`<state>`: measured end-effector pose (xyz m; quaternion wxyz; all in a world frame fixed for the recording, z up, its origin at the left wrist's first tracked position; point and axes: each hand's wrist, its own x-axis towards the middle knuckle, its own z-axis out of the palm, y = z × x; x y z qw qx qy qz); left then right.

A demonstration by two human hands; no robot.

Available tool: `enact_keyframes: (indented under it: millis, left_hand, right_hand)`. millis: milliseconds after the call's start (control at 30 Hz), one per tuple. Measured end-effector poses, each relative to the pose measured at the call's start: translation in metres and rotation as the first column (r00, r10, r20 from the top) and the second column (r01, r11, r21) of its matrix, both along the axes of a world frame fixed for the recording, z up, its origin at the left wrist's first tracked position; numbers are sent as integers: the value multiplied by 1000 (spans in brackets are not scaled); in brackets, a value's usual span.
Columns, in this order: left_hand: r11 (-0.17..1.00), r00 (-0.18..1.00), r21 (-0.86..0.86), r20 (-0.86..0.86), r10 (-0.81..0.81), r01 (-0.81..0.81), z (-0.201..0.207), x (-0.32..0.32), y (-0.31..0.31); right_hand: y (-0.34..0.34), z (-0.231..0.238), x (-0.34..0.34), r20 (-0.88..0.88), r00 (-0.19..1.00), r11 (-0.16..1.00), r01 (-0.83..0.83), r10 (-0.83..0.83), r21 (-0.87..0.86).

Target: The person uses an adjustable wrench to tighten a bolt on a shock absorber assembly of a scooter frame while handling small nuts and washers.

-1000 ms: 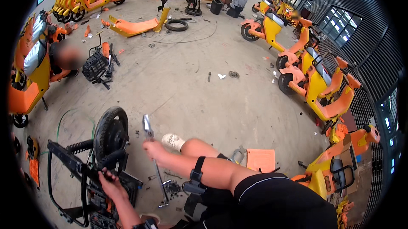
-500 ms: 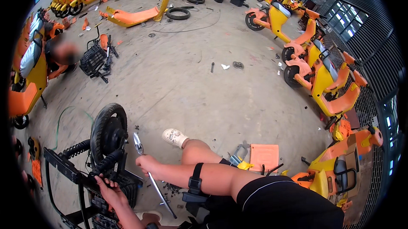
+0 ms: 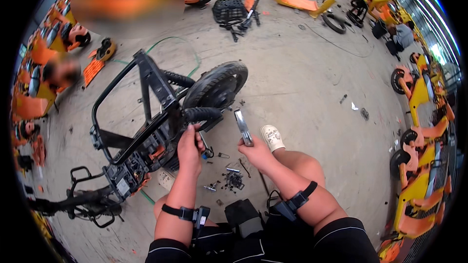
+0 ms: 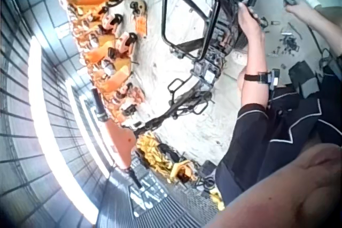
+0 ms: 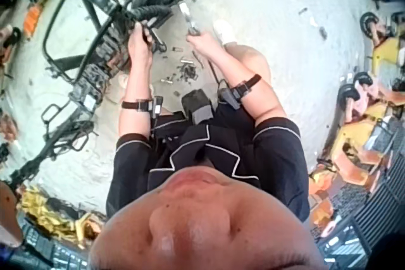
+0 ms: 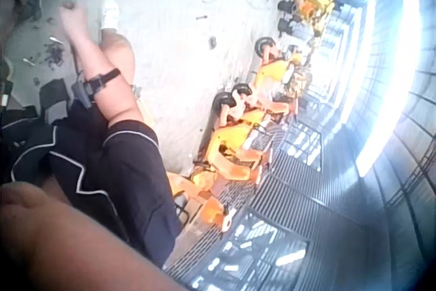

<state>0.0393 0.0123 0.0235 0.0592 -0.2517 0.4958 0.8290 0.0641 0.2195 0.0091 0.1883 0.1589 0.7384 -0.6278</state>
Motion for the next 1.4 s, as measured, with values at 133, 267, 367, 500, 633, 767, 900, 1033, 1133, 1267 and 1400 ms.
enact_keyframes:
  millis: [133,267,367,500,633,767,900,1033,1133,1267,1400]
  left_hand:
    - [999,998,52,-64,-1,4,3,-5,-6]
    - [994,999,112,-37,16,-12,0,-11,-13]
    - [989,999,145,-37,-3,8,-7,-11,-18]
    - [992,999,129,-39,7,-2,-7,-13,-14]
    - [992,999,126,-47,5,1,-2,-19,-14]
    - [990,998,141,-55,6,1,-9,-16,-21]
    - [991,1000,129,5,19,-20,-2,-16,-18]
    - [984,998,171,-1,56,-55,-3,-16,-17]
    - [987,999,154,-10,44,-42,-8,-14,-18]
    - [991,998,130,-50,48,-41,-14,-16,-19]
    - [981,997,181,-27,77,-70,-13,-18,-16]
  right_hand:
    - [-2,9,-5,-184,957,931,-156,225,329]
    - [-6,14,1,-289,903,907,-200,317,370]
    - [-9,-4,5,-362,842,874,-230,399,429]
    - [-9,-2,10,-350,796,827,-305,493,473]
    - [-7,13,-3,-346,694,739,-405,632,539]
    - [-14,34,-12,-276,655,656,-450,703,606]
    - [-25,68,-35,-196,619,566,-485,761,667]
    - [-26,50,-46,-276,668,624,-359,691,694]
    - [-23,42,-52,-249,648,551,-317,720,772]
    - [-24,36,-53,-278,641,557,-282,715,781]
    - [-28,39,-55,-346,623,586,-229,702,777]
